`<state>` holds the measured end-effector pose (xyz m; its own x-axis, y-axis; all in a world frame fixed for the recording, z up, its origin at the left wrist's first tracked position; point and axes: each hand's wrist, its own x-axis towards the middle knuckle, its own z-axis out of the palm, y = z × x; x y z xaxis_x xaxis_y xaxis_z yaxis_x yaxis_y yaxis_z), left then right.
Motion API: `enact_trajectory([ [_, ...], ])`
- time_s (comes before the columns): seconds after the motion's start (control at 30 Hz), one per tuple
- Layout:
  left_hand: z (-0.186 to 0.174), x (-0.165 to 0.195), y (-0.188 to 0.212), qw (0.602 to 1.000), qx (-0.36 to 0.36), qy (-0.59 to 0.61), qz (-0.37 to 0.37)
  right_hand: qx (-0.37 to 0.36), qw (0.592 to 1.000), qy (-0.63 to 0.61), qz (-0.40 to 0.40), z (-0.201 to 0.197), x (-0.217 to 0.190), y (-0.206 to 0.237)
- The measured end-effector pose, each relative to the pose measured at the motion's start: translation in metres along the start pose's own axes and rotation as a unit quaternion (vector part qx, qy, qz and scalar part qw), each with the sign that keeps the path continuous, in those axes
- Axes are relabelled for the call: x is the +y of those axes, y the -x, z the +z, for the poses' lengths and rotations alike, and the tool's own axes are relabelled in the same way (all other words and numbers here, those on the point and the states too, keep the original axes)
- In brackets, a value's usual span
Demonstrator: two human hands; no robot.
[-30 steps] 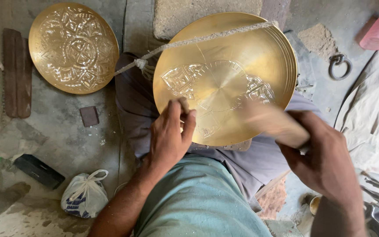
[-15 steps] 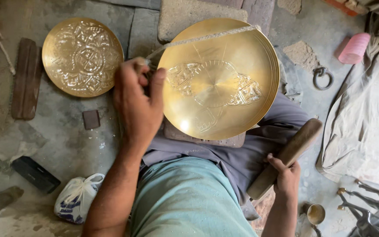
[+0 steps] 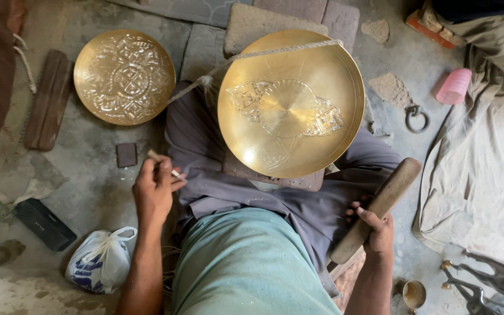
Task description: The person sits on the floor with a brass plate resting on their lap and hammers a small punch against the plate's surface with a wooden mallet, working a decorative embossed pattern into the metal. They reposition the punch repeatedly across the plate and rotate the plate between hammering sequences.
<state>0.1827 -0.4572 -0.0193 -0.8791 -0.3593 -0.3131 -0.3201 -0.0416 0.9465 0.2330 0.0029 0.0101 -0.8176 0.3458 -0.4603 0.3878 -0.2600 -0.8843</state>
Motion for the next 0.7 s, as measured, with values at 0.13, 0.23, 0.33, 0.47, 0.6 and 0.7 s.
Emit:
enact_trajectory([
  [0.13, 0.017, 0.024, 0.008, 0.976, -0.083, 0.18, -0.088, -0.006, 1.0, 0.007, -0.01, 0.0, 0.007, 0.015],
  [0.23, 0.032, 0.048, 0.021, 0.949, -0.152, 0.261, -0.09, -0.005, 1.0, 0.003, -0.017, 0.0, 0.011, 0.02],
  [0.33, 0.047, 0.071, 0.025, 0.938, -0.194, 0.273, -0.088, 0.004, 1.0, -0.006, -0.018, 0.0, 0.012, 0.016],
  [0.47, 0.056, 0.09, 0.014, 0.95, -0.174, 0.248, -0.077, 0.013, 1.0, 0.003, -0.009, 0.002, 0.01, 0.004],
  [0.6, 0.032, 0.079, -0.031, 0.995, 0.044, 0.021, 0.085, 0.011, 1.0, 0.009, -0.009, 0.003, 0.009, -0.009],
  [0.7, 0.011, 0.048, -0.066, 0.86, 0.207, -0.373, 0.282, 0.011, 1.0, 0.005, -0.005, 0.003, 0.009, -0.018],
])
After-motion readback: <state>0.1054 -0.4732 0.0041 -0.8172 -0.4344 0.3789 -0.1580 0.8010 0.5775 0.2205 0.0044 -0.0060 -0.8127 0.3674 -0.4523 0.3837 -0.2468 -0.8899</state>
